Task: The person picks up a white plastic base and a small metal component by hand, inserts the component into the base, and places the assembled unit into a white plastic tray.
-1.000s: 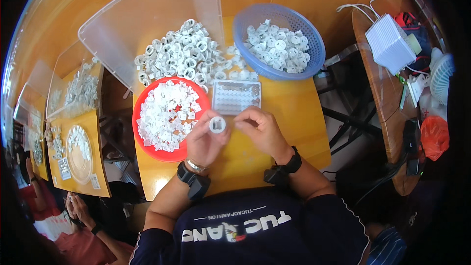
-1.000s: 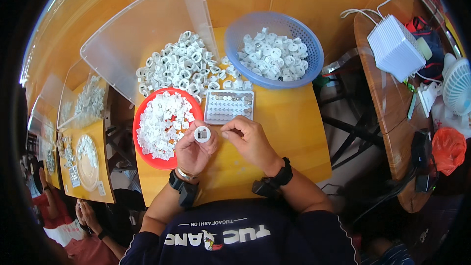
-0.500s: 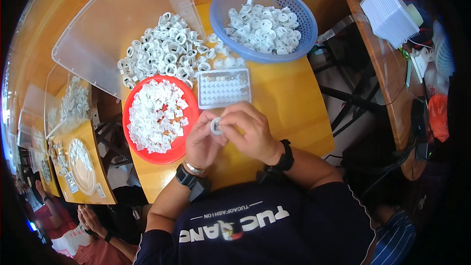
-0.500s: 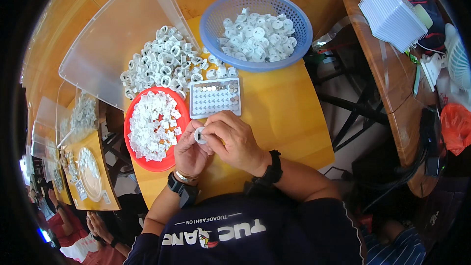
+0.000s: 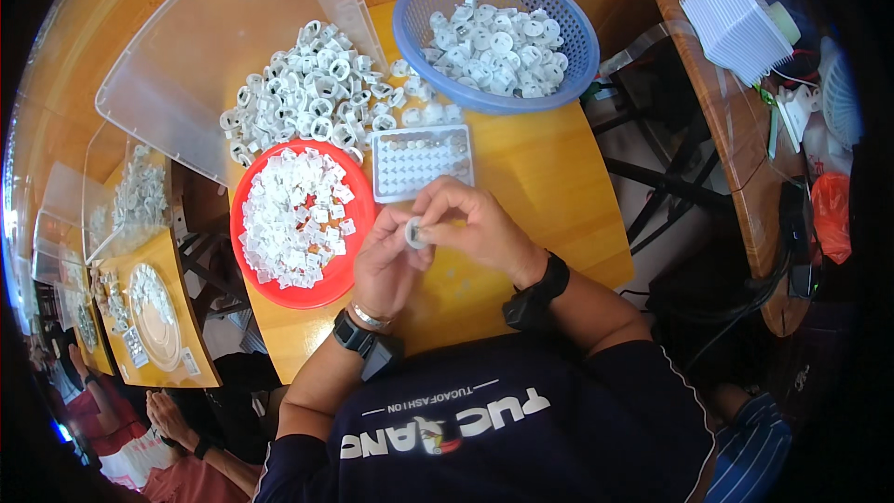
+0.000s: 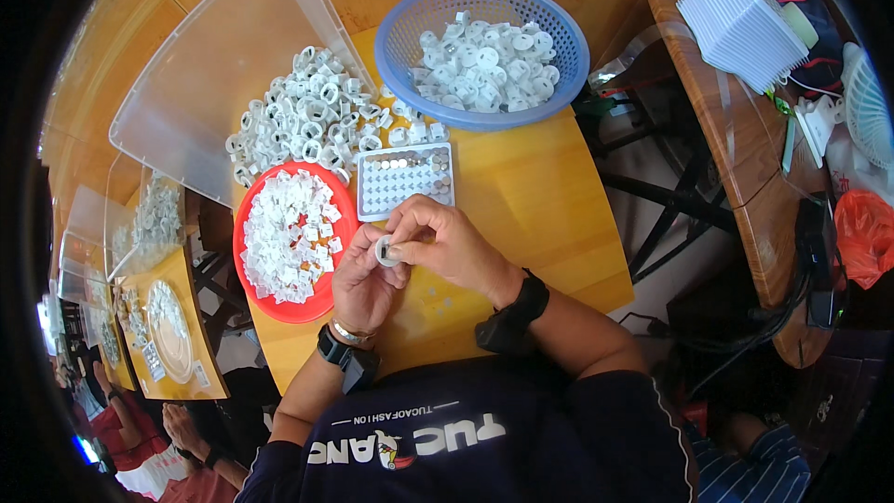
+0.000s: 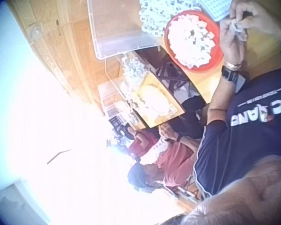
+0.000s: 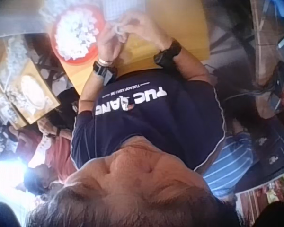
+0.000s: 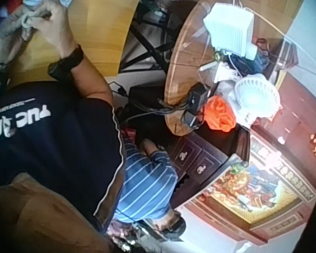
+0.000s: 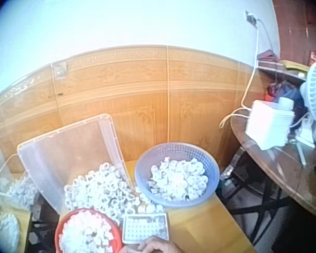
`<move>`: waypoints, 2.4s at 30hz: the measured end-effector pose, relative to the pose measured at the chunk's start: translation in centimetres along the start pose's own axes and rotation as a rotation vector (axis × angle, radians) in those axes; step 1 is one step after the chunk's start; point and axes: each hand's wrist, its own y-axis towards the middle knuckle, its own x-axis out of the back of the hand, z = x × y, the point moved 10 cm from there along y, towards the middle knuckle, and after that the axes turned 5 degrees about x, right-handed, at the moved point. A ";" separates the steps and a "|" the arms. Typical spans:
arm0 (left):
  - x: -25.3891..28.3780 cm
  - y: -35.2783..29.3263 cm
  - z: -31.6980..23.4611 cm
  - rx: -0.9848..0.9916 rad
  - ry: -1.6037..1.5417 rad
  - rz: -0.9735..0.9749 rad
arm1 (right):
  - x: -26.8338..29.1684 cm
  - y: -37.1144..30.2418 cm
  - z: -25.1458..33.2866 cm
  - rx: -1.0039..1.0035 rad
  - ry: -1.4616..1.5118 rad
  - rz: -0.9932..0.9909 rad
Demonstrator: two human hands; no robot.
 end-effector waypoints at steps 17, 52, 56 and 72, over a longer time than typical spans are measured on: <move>-0.3 -0.3 0.5 0.042 0.065 0.004 | 3.1 0.7 0.4 -0.179 0.010 0.061; 1.3 -0.1 -3.3 -0.146 -0.127 -0.066 | -4.6 1.5 8.1 0.601 -0.986 -0.131; 0.8 -0.1 -3.4 -0.176 -0.079 0.041 | -4.5 1.3 8.2 0.611 -1.002 -0.148; 1.1 -0.3 -3.4 -0.195 0.046 -0.134 | -4.1 1.8 6.6 0.504 -0.943 -0.033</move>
